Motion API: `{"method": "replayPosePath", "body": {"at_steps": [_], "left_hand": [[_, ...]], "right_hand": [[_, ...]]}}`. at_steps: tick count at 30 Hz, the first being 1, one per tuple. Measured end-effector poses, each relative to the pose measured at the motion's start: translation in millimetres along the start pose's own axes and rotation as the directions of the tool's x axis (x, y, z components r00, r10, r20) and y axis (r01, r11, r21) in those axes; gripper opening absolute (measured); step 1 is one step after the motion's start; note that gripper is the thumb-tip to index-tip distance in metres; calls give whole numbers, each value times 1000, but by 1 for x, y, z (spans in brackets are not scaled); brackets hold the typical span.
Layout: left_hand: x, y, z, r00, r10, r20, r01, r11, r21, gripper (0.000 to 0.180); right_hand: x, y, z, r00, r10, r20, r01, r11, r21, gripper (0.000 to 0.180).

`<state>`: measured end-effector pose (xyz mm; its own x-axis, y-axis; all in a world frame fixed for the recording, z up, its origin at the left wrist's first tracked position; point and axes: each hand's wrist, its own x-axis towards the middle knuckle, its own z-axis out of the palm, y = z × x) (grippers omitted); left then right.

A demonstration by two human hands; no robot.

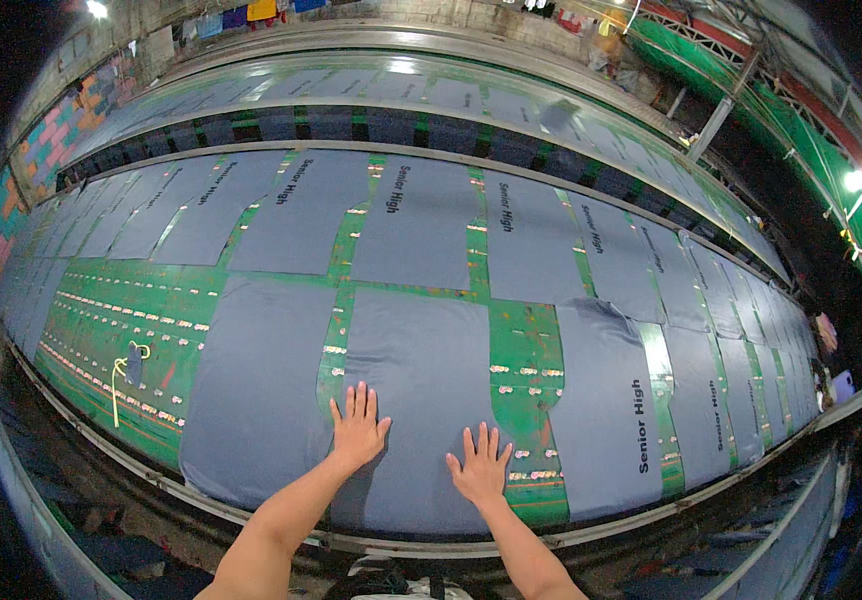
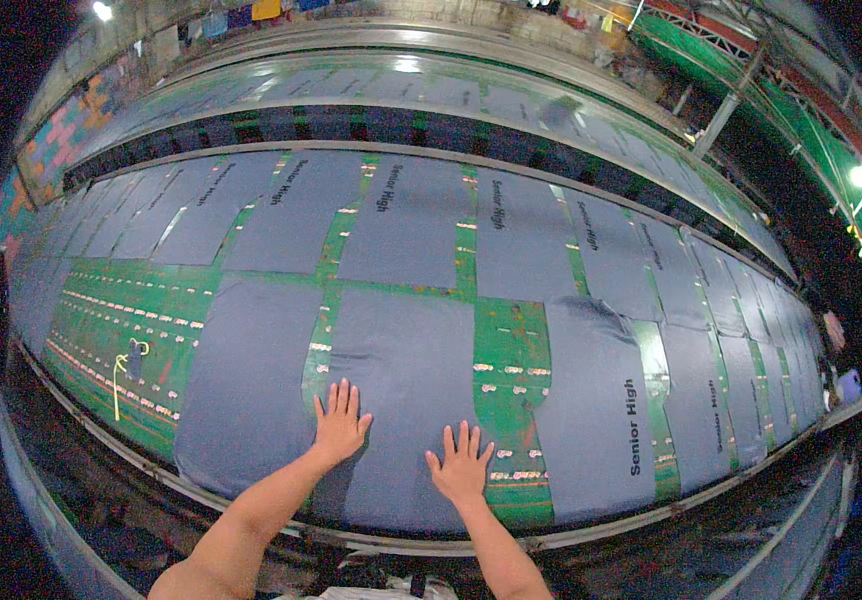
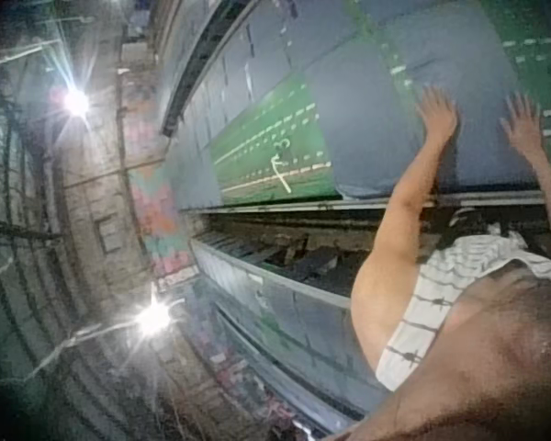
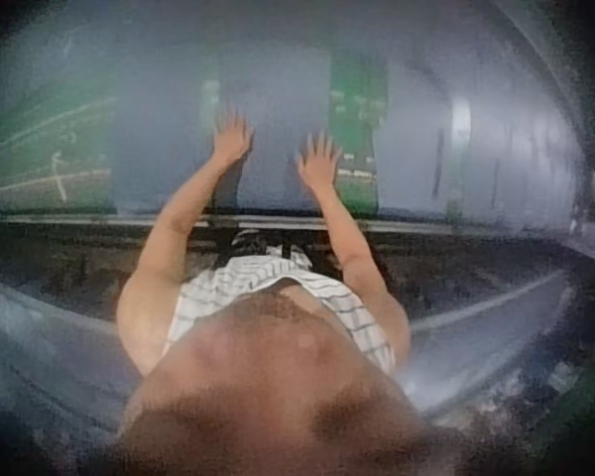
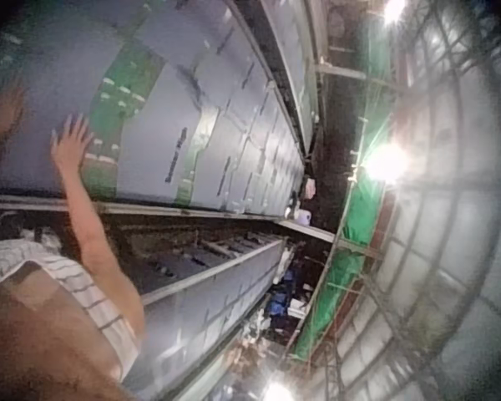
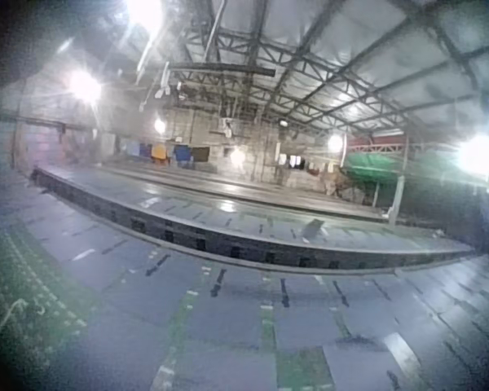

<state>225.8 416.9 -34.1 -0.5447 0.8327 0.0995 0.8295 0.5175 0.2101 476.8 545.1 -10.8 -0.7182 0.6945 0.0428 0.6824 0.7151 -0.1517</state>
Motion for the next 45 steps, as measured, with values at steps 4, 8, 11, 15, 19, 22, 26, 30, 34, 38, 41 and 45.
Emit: {"method": "replayPosePath", "body": {"at_steps": [4, 8, 11, 15, 19, 22, 26, 30, 34, 38, 41, 45], "left_hand": [[19, 14, 1, 993, 114, 16, -115, 992, 56, 67], [62, 6, -2, 928, 359, 102, -362, 932, 12, 63], [107, -16, 0, 955, 273, 114, -276, 961, 15, 63], [120, -26, 3, 997, 71, 29, -73, 997, 37, 66], [55, 17, -9, 960, 266, 81, -271, 961, 52, 70], [-34, 29, -15, 872, 452, 187, -452, 891, -44, 71], [-82, 16, -38, 859, 469, 203, -466, 882, -66, 70], [-85, 16, -49, 875, 417, 247, -418, 907, -52, 72], [-87, 15, -43, 878, 405, 256, -402, 913, -66, 74], [-84, 31, -33, 892, 397, 217, -386, 918, -89, 72], [-77, 65, -30, 888, 429, 164, -421, 903, -84, 70], [-60, 134, -10, 869, 483, 105, -477, 876, -79, 67]], "right_hand": [[-1, 2, -1, 1000, -9, -19, 9, 1000, 11, 71], [-1, 2, -2, 1000, 7, 0, -7, 1000, -20, 71], [-2, 0, -3, 1000, 7, 10, -7, 1000, -14, 71], [-3, -4, 0, 999, 7, 31, -7, 1000, -14, 71], [-3, -2, -4, 999, 26, 29, -26, 1000, -17, 71], [-3, -5, -5, 1000, 21, 19, -21, 1000, -3, 71], [-5, -3, -6, 998, 29, 51, -28, 999, -21, 71], [-5, 8, -1, 1000, 23, 21, -25, 995, 95, 71], [-12, 27, -21, 989, 102, 104, -123, 966, 226, 72], [-43, 81, -37, 968, 216, 132, -242, 941, 238, 72], [-75, 125, -54, 939, 319, 133, -343, 902, 263, 69], [-114, 200, -55, 905, 426, 13, -415, 873, 255, 59]]}}
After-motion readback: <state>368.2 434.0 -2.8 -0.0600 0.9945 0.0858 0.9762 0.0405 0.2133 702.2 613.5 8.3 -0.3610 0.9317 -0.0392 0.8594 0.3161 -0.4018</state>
